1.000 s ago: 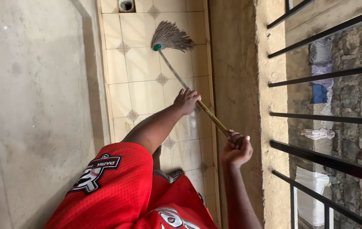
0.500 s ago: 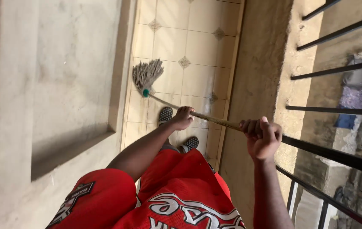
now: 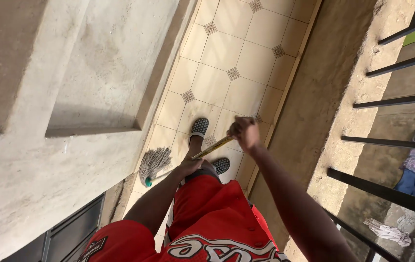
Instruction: Mopping a tiled floor on a balcony using a mop and a bucket of soapy water
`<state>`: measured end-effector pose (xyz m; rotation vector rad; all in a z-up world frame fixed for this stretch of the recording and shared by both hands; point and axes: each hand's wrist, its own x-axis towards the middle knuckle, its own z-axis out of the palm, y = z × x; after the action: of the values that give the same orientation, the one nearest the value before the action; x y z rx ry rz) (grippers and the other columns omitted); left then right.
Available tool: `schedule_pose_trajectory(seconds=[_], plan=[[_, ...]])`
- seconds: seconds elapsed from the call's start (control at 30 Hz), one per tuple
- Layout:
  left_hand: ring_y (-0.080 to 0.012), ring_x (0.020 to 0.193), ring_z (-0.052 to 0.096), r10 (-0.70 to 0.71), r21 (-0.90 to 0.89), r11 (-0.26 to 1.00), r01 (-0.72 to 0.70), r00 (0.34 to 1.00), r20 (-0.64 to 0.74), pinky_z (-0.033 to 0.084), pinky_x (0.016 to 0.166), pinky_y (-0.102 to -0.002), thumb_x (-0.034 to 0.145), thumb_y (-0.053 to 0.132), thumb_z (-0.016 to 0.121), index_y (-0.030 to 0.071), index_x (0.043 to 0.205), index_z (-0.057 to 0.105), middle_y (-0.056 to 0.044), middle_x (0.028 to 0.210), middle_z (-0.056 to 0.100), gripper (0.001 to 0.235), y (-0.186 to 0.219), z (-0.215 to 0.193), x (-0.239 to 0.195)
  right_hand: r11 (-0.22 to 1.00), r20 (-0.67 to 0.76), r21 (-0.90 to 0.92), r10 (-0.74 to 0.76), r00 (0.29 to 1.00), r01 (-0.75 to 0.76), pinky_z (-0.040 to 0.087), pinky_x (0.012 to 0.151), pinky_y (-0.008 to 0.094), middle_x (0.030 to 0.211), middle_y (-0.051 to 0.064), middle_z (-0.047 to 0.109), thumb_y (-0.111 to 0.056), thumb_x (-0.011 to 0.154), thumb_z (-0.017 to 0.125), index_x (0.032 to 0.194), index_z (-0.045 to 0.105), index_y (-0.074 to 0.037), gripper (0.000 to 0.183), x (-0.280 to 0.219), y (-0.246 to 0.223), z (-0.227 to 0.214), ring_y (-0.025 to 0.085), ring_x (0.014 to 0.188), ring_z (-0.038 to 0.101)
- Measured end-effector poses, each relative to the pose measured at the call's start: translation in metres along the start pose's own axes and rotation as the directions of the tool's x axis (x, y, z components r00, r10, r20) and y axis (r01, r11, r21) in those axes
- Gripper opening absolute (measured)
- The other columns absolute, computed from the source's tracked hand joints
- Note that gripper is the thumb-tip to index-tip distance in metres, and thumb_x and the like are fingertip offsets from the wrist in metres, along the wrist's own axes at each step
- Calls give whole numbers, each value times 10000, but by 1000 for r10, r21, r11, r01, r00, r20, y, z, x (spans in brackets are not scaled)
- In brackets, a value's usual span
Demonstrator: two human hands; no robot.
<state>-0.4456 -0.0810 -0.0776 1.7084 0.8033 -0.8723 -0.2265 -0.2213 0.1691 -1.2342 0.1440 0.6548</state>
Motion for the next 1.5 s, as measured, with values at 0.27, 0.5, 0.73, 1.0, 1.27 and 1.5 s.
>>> schedule_pose_trajectory(seconds=[0.27, 0.5, 0.73, 1.0, 1.27, 1.5], plan=[[-403, 1142, 709, -252, -266, 944, 196, 948, -196, 555, 972, -488, 669, 664, 793, -52, 1305, 655, -230, 1133, 737, 967, -22, 26, -26, 993, 512, -87, -26, 858, 82, 362, 489, 253, 444, 24, 334, -72, 974, 558, 525, 408, -115, 475, -30, 4, 44, 131, 391, 411], [-172, 1016, 669, -101, -438, 834, -335, 689, -718, 416, 947, -293, 775, 484, 834, 85, 825, 500, -49, 874, 598, 523, 46, 88, 80, 944, 648, -95, -183, 739, 317, 341, 459, 243, 460, 1, 316, -155, 1012, 553, 508, 396, -145, 527, -49, -101, 33, 124, 413, 301], [-271, 1349, 370, 370, -69, 768, -636, 530, -763, 211, 1248, -372, 924, 680, 704, 71, 1131, 385, -66, 1223, 307, 718, 162, 101, 136, 717, 743, -109, -401, 536, 688, 273, 441, 253, 458, -23, 285, -86, 1011, 475, 504, 343, -171, 530, -88, -169, 7, 136, 427, 224], [-379, 1555, 151, 570, 73, 812, -579, 762, -307, 126, 1319, -443, 995, 714, 491, 38, 1344, 291, -229, 1529, 264, 787, 242, 94, 90, 541, 631, -295, -509, 586, 787, 399, 528, 366, 459, 33, 332, -81, 1027, 474, 505, 395, -133, 530, -132, -118, -64, 248, 425, 345], [-380, 1478, 313, 494, 393, 737, -550, 835, 242, 370, 1138, -613, 956, 530, 510, 62, 1459, 430, -186, 1621, 294, 692, 257, 99, -51, 520, 40, -478, -792, 609, 708, 247, 533, 377, 564, 84, 260, -45, 1030, 313, 639, 234, -59, 399, -244, -61, -41, 202, 513, 253], [-338, 1341, 454, 627, 502, 414, -760, 637, 447, 395, 1036, -522, 993, 485, 408, 111, 1253, 545, -122, 1371, 563, 476, 179, 164, -61, 480, -352, -810, -857, 376, 337, 576, 650, 487, 505, 212, 372, 195, 1048, 348, 575, 247, 26, 513, -334, 3, -29, 287, 472, 485]])
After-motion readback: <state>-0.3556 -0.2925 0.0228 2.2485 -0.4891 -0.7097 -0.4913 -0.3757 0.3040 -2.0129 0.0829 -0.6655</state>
